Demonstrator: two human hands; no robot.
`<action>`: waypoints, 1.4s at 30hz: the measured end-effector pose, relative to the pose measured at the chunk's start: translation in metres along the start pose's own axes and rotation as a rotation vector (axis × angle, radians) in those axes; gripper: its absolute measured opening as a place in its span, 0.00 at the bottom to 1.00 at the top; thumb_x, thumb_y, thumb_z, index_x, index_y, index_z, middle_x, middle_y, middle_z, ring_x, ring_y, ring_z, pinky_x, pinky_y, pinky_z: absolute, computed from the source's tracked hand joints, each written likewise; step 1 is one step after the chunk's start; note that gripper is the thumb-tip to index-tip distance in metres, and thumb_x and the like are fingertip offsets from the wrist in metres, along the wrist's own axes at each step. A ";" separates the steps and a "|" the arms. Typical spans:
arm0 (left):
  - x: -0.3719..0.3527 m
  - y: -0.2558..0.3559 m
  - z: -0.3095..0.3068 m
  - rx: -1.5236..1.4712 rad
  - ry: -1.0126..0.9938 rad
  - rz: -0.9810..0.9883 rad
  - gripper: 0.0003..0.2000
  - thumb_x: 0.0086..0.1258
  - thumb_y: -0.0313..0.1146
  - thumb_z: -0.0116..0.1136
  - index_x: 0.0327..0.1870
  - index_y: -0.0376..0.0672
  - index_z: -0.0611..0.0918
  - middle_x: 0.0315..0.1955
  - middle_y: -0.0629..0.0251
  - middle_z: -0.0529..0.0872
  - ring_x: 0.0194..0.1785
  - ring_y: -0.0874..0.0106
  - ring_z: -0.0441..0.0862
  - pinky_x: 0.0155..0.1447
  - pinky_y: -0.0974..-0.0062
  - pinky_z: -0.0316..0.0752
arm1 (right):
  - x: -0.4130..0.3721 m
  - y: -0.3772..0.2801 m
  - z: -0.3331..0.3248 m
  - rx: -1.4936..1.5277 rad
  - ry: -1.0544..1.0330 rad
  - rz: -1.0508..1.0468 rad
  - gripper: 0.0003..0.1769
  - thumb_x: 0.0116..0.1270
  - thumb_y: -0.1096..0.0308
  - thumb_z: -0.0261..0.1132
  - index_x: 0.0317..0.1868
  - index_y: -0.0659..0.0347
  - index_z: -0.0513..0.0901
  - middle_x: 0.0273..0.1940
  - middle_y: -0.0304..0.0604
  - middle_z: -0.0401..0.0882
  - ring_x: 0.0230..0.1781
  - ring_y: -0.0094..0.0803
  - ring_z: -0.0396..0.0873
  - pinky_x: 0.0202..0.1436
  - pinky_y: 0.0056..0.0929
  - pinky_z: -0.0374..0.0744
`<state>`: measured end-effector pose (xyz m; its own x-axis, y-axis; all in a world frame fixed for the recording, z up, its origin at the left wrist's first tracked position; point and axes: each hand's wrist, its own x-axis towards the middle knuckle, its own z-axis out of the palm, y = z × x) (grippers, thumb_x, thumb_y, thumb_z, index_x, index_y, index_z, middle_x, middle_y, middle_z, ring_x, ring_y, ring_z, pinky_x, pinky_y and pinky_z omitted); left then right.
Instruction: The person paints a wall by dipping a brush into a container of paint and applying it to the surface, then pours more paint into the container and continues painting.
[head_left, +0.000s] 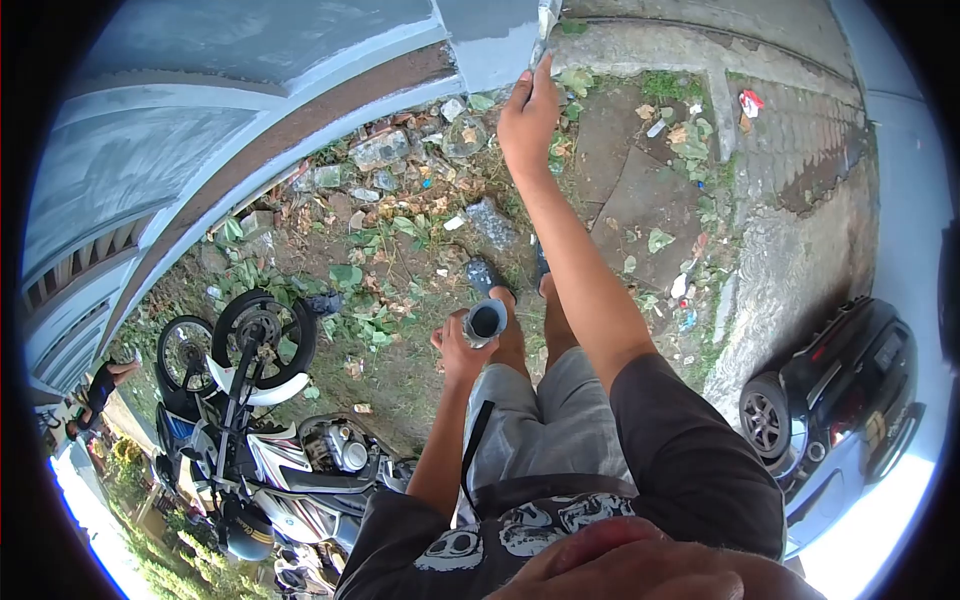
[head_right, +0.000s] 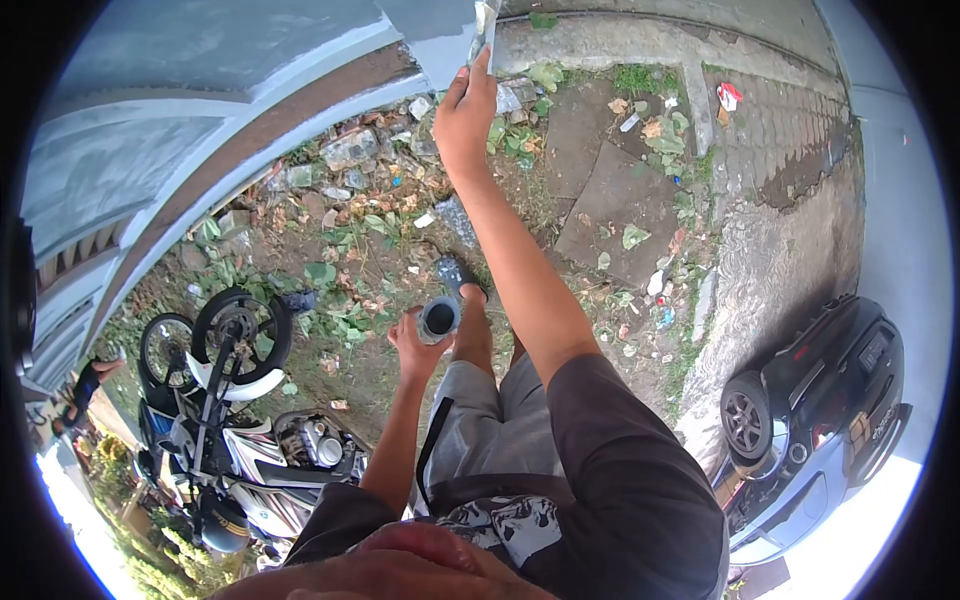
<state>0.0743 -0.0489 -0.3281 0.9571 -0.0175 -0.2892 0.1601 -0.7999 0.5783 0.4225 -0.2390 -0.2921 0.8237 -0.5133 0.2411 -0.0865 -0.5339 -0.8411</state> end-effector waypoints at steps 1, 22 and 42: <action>0.000 -0.008 -0.004 0.001 0.003 0.002 0.38 0.43 0.41 0.80 0.60 0.47 0.75 0.51 0.64 0.82 0.58 0.60 0.78 0.64 0.53 0.58 | -0.008 -0.002 0.007 0.102 0.000 0.022 0.28 0.84 0.64 0.48 0.76 0.75 0.63 0.42 0.55 0.81 0.37 0.41 0.79 0.43 0.41 0.76; 0.011 -0.056 -0.043 -0.037 0.014 -0.047 0.38 0.42 0.41 0.81 0.59 0.46 0.76 0.50 0.64 0.81 0.58 0.60 0.78 0.65 0.54 0.58 | -0.085 -0.017 0.024 0.269 -0.256 0.260 0.32 0.85 0.59 0.48 0.81 0.68 0.54 0.39 0.44 0.73 0.28 0.23 0.68 0.34 0.28 0.72; 0.009 -0.066 -0.044 0.003 0.055 -0.006 0.36 0.45 0.41 0.80 0.59 0.46 0.77 0.49 0.61 0.83 0.55 0.57 0.79 0.64 0.55 0.59 | -0.080 0.051 0.029 -0.091 -0.663 0.386 0.25 0.76 0.60 0.59 0.69 0.60 0.78 0.36 0.58 0.86 0.30 0.43 0.85 0.36 0.41 0.81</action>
<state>0.0834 0.0301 -0.3351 0.9679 0.0200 -0.2504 0.1651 -0.8019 0.5743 0.3681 -0.2056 -0.3687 0.8869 -0.1796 -0.4256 -0.4576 -0.4672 -0.7565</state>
